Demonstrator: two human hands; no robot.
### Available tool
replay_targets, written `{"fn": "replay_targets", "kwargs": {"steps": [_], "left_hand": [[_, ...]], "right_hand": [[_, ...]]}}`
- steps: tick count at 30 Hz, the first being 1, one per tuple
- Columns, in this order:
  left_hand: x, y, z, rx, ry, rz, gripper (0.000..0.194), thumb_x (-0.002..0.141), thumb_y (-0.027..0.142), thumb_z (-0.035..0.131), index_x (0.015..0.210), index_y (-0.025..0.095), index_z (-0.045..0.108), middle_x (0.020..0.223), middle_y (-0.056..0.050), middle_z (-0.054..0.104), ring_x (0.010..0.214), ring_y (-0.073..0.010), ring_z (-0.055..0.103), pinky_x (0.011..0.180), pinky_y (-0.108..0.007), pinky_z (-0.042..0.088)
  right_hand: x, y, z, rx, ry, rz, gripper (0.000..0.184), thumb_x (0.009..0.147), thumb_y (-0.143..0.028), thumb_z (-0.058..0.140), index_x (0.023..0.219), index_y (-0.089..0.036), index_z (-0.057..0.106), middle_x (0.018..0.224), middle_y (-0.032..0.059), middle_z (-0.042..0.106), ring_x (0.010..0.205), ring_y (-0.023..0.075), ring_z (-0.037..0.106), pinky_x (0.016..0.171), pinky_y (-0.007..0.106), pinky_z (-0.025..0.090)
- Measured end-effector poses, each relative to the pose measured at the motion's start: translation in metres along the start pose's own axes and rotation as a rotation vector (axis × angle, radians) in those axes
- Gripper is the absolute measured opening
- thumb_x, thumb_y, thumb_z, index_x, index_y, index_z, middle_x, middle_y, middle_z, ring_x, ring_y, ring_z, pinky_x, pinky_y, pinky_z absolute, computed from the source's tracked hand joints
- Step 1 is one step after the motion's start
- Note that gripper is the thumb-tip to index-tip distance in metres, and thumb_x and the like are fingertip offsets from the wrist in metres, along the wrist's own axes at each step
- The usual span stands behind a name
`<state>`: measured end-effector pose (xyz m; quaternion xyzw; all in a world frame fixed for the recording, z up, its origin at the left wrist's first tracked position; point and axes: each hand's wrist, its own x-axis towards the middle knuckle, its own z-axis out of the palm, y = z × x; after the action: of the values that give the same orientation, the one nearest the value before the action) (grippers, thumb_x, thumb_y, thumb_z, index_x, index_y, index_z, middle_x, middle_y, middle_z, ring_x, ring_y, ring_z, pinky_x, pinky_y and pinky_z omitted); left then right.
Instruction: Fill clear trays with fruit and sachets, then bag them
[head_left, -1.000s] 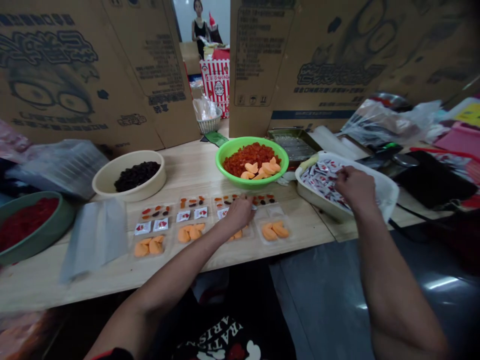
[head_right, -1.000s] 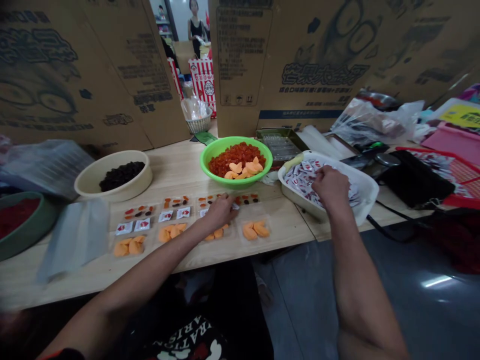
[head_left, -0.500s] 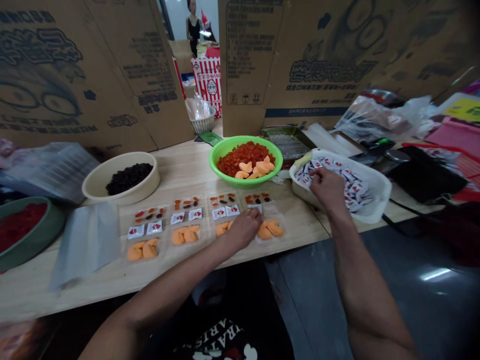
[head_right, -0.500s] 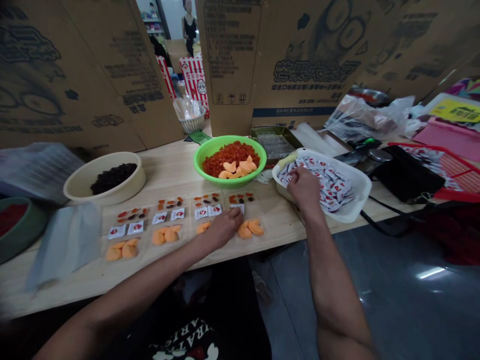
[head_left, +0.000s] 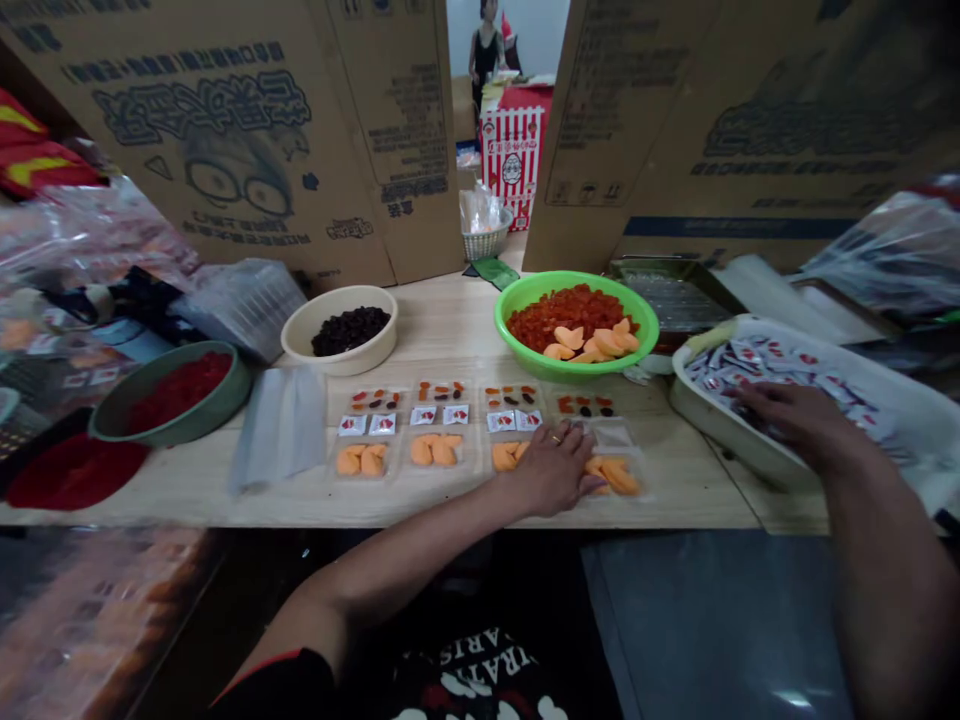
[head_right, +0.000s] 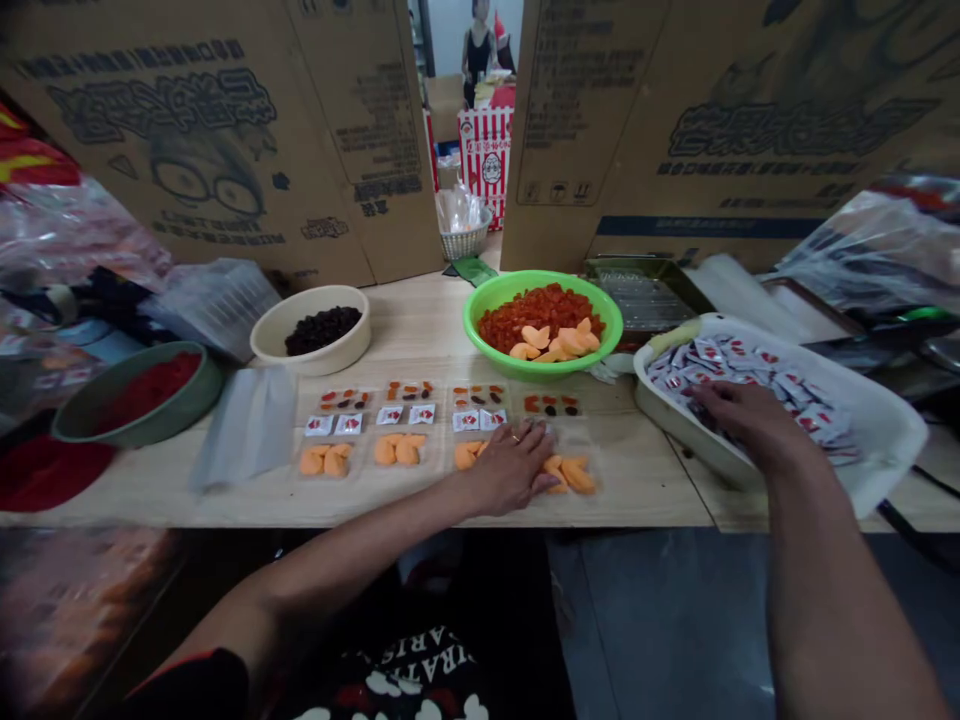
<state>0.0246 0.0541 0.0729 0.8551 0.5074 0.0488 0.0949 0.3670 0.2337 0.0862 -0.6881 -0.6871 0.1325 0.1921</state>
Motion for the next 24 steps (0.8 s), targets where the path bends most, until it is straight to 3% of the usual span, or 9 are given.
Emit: {"fn": "replay_targets", "kwargs": {"steps": [3, 6, 9, 12, 15, 18, 22, 24], "left_hand": [[-0.018, -0.018, -0.018, -0.005, -0.014, -0.124, 0.063, 0.106, 0.049, 0.022, 0.158, 0.012, 0.027, 0.167, -0.016, 0.025, 0.154, -0.0309, 0.024, 0.124, -0.052, 0.024], [-0.056, -0.055, -0.033, 0.061, -0.056, -0.322, 0.061, 0.106, 0.046, 0.028, 0.157, 0.013, 0.032, 0.168, -0.015, 0.022, 0.157, -0.0357, 0.014, 0.125, -0.058, 0.018], [-0.096, -0.098, -0.035, 0.079, -0.150, -0.400, 0.067, 0.104, 0.050, 0.031, 0.159, 0.011, 0.027, 0.168, -0.017, 0.018, 0.157, -0.0377, 0.009, 0.124, -0.060, 0.019], [-0.113, -0.120, -0.032, 0.058, -0.212, -0.374, 0.069, 0.105, 0.051, 0.028, 0.162, 0.013, 0.020, 0.168, -0.017, 0.013, 0.157, -0.0348, 0.011, 0.125, -0.057, 0.022], [-0.101, -0.113, -0.032, 0.085, -0.165, -0.353, 0.068, 0.105, 0.050, 0.029, 0.162, 0.013, 0.021, 0.169, -0.015, 0.010, 0.157, -0.0347, 0.004, 0.126, -0.055, 0.019], [-0.075, -0.086, -0.028, 0.081, -0.100, -0.220, 0.068, 0.105, 0.051, 0.031, 0.161, 0.014, 0.021, 0.169, -0.015, 0.010, 0.158, -0.0328, 0.003, 0.127, -0.053, 0.018], [-0.050, -0.062, -0.013, 0.031, -0.138, -0.070, 0.071, 0.104, 0.056, 0.029, 0.161, 0.014, 0.021, 0.169, -0.016, 0.013, 0.158, -0.0328, 0.007, 0.127, -0.052, 0.019], [-0.046, -0.062, -0.007, 0.014, -0.157, -0.051, 0.073, 0.104, 0.057, 0.027, 0.162, 0.014, 0.016, 0.169, -0.015, 0.012, 0.158, -0.0321, 0.008, 0.127, -0.051, 0.019]], "right_hand": [[-0.023, -0.027, -0.014, 0.075, 0.074, 0.156, 0.033, 0.087, -0.041, 0.049, 0.095, -0.020, 0.073, 0.065, 0.0091, 0.062, 0.057, 0.0252, 0.052, 0.062, 0.044, 0.042], [-0.054, -0.062, -0.017, 0.144, 0.109, -0.048, 0.045, 0.083, -0.032, 0.049, 0.118, -0.015, 0.069, 0.078, 0.0101, 0.068, 0.060, 0.0232, 0.053, 0.063, 0.040, 0.043], [-0.077, -0.091, 0.001, 0.186, -0.104, -0.263, 0.040, 0.085, -0.031, 0.049, 0.117, -0.017, 0.069, 0.096, 0.0095, 0.073, 0.077, 0.0229, 0.063, 0.072, 0.036, 0.048], [-0.086, -0.110, 0.033, 0.153, -0.289, -0.312, 0.031, 0.086, -0.022, 0.046, 0.103, -0.018, 0.073, 0.089, 0.0064, 0.074, 0.078, 0.0210, 0.065, 0.073, 0.032, 0.049], [-0.084, -0.120, 0.058, 0.147, -0.354, -0.355, 0.030, 0.085, -0.015, 0.046, 0.097, -0.016, 0.074, 0.094, 0.0081, 0.075, 0.084, 0.0209, 0.067, 0.078, 0.031, 0.051], [-0.085, -0.123, 0.068, 0.051, -0.330, -0.422, 0.029, 0.083, -0.014, 0.050, 0.099, -0.012, 0.074, 0.100, 0.0132, 0.074, 0.091, 0.0255, 0.068, 0.083, 0.036, 0.054], [-0.100, -0.113, 0.070, -0.092, -0.140, -0.543, 0.048, 0.083, -0.009, 0.044, 0.125, -0.005, 0.068, 0.132, 0.0226, 0.064, 0.123, 0.0311, 0.061, 0.105, 0.045, 0.049], [-0.114, -0.105, 0.074, -0.133, -0.183, -0.671, 0.052, 0.092, -0.016, 0.040, 0.140, -0.005, 0.058, 0.149, 0.0218, 0.051, 0.141, 0.0313, 0.046, 0.117, 0.048, 0.040]]}}
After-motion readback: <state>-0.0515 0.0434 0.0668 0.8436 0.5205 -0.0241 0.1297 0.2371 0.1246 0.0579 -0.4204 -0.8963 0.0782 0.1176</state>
